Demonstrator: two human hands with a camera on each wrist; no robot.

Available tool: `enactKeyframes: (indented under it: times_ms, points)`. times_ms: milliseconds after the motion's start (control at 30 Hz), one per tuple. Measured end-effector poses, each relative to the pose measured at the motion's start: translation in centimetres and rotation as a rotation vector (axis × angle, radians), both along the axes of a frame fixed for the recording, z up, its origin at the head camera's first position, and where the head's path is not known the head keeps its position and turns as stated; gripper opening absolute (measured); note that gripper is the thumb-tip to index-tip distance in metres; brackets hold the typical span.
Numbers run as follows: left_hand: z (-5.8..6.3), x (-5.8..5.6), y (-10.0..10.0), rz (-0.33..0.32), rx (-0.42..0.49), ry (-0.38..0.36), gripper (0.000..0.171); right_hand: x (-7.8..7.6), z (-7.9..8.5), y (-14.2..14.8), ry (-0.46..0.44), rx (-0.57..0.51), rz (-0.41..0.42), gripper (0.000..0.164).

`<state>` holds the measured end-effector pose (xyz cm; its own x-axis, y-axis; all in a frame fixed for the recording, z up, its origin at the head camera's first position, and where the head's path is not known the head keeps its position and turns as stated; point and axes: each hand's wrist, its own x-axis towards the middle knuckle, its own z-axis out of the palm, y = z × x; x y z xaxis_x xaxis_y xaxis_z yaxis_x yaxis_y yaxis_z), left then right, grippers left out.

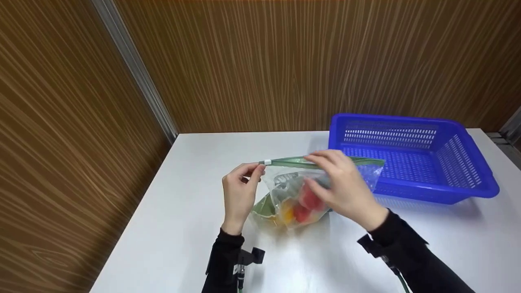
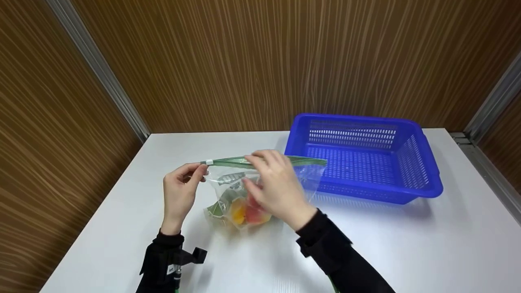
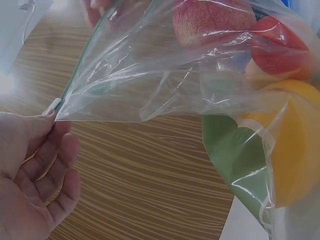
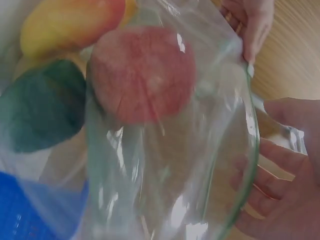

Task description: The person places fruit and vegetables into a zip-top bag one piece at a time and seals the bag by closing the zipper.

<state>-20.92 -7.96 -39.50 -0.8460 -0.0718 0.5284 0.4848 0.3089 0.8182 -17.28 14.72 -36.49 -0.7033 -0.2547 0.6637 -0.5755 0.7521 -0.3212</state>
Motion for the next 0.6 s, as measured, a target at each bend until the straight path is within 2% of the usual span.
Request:
enactKeyframes:
  times_ms: [167,333,600]
  points:
    - [0.0,-0.1,0.0,0.002,-0.006,0.009,0.018,-1.5,0.4,-2.6,-0.031,0.041,0.064,0.043]
    - [0.0,-0.1,-0.1,0.004,-0.007,0.020,0.016,-2.7,0.7,-4.2,-0.075,0.034,0.113,0.036]
    - [0.1,0.0,0.0,-0.008,-0.005,0.013,0.017,-3.7,0.6,-5.0,-0.108,-0.072,0.205,0.024]
